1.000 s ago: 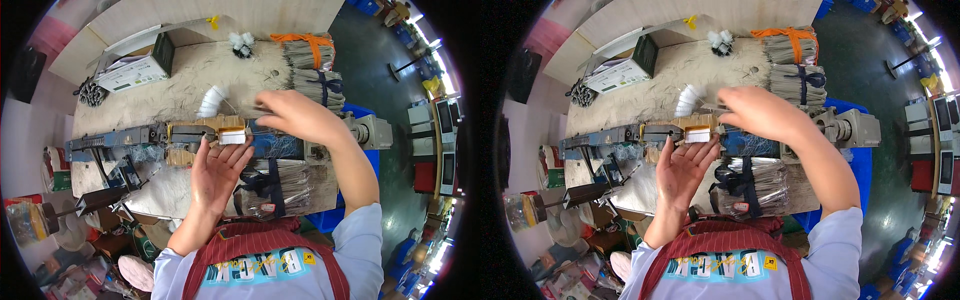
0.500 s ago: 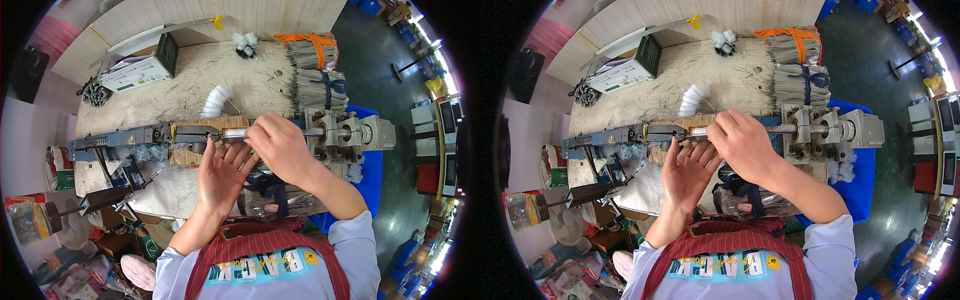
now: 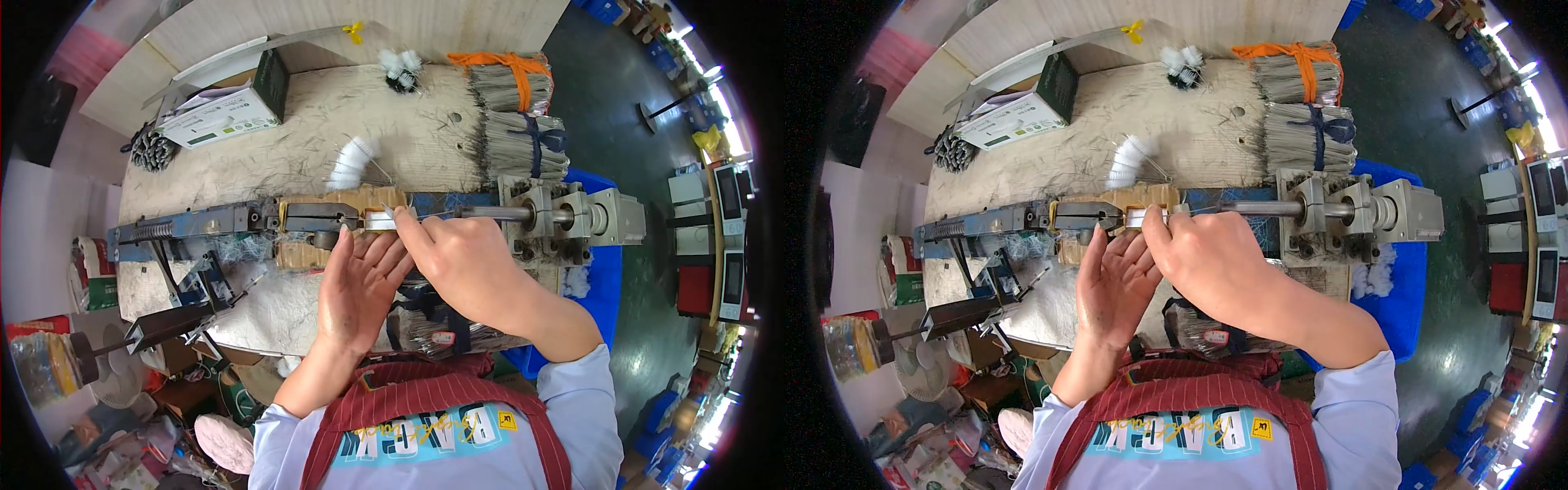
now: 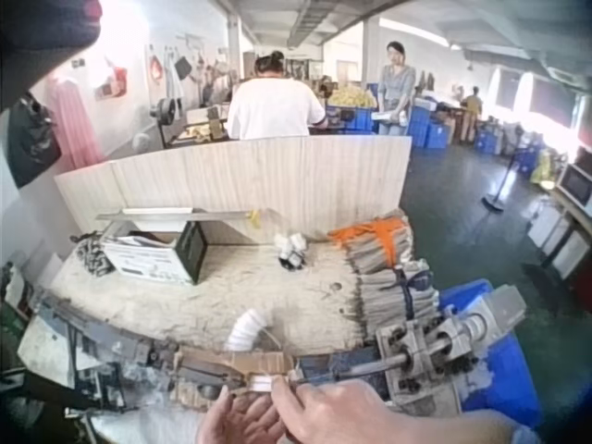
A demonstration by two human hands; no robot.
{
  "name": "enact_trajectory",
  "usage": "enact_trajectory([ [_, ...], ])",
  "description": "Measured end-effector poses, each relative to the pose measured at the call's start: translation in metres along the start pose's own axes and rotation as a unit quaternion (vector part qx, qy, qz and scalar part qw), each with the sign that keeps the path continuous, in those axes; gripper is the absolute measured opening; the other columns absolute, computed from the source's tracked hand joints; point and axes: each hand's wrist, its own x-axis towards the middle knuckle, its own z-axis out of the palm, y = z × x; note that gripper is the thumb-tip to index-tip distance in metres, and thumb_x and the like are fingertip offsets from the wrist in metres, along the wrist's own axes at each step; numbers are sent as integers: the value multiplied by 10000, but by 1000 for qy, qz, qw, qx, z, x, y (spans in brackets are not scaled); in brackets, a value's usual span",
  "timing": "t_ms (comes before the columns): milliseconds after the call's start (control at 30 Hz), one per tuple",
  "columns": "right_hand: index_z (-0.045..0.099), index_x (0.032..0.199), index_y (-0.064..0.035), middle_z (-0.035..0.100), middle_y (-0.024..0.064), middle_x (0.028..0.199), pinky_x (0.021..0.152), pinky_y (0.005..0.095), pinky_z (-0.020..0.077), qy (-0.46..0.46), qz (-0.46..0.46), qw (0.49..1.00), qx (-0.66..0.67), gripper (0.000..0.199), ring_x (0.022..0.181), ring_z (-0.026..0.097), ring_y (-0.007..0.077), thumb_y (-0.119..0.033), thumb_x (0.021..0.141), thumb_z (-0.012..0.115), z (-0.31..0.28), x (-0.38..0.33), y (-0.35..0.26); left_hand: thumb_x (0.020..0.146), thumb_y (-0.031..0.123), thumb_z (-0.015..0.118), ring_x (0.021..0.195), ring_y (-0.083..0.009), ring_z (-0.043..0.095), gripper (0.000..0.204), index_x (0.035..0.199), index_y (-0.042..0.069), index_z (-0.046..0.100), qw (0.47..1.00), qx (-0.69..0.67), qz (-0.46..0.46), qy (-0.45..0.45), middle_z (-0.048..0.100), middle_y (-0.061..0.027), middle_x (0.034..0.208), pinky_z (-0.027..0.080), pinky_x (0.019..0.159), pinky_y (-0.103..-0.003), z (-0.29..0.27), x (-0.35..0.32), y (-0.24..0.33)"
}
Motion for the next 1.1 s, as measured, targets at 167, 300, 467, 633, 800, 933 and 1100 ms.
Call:
enact_trajectory([
  [167,581,1113,55,609,80,681,501,330,515,-27,-15,999,-19,411,586,649,220,-76,726,629,-1,2,3,1016,396,413,1369,-314,363,565,1348,-57,353,1000,4,-13,-7,367,-233,1443,281,1158,-437,-1,-2,2],
  [300,586,1109,46,616,80,690,512,335,519,-15,-28,999,-23,410,591,652,221,-83,723,635,-3,1,11,1015,253,450,1342,-281,408,433,1321,-45,378,999,44,-9,-8,441,-194,1381,339,1124,-428,-4,0,-11],
  [467,566,1116,41,623,93,714,527,344,514,-8,13,1000,3,396,626,659,241,-66,740,626,-8,-6,15,980,127,500,1314,-238,428,439,1349,-49,340,997,76,-18,29,421,-177,1392,354,1109,-406,-8,18,-41],
  [633,500,1175,34,622,153,830,593,355,522,19,97,985,140,304,711,661,287,-36,883,552,-14,-27,14,982,104,497,1397,-280,320,565,1440,-90,229,985,154,-10,71,313,-214,1489,301,1143,-445,-10,-6,-56],
  [800,502,1145,17,639,143,948,714,353,522,-87,129,913,377,221,816,650,242,-67,946,547,4,-56,11,1005,170,471,1261,-307,509,419,1320,-104,446,939,343,-21,-18,474,-248,1376,443,1037,-442,-46,-72,-1],
  [933,565,1013,-19,623,151,908,706,395,489,-161,129,881,425,237,820,628,343,-167,865,674,29,-61,9,1015,504,362,547,-241,664,660,772,-55,614,819,401,108,397,669,-174,707,564,508,-319,-160,-144,31],
  [1100,557,1044,3,641,192,894,699,413,500,-145,111,904,388,323,820,636,380,-238,873,688,62,-49,-7,987,299,555,648,-169,672,316,928,-12,555,606,411,340,590,655,-97,813,516,483,-265,-231,-210,75],
])
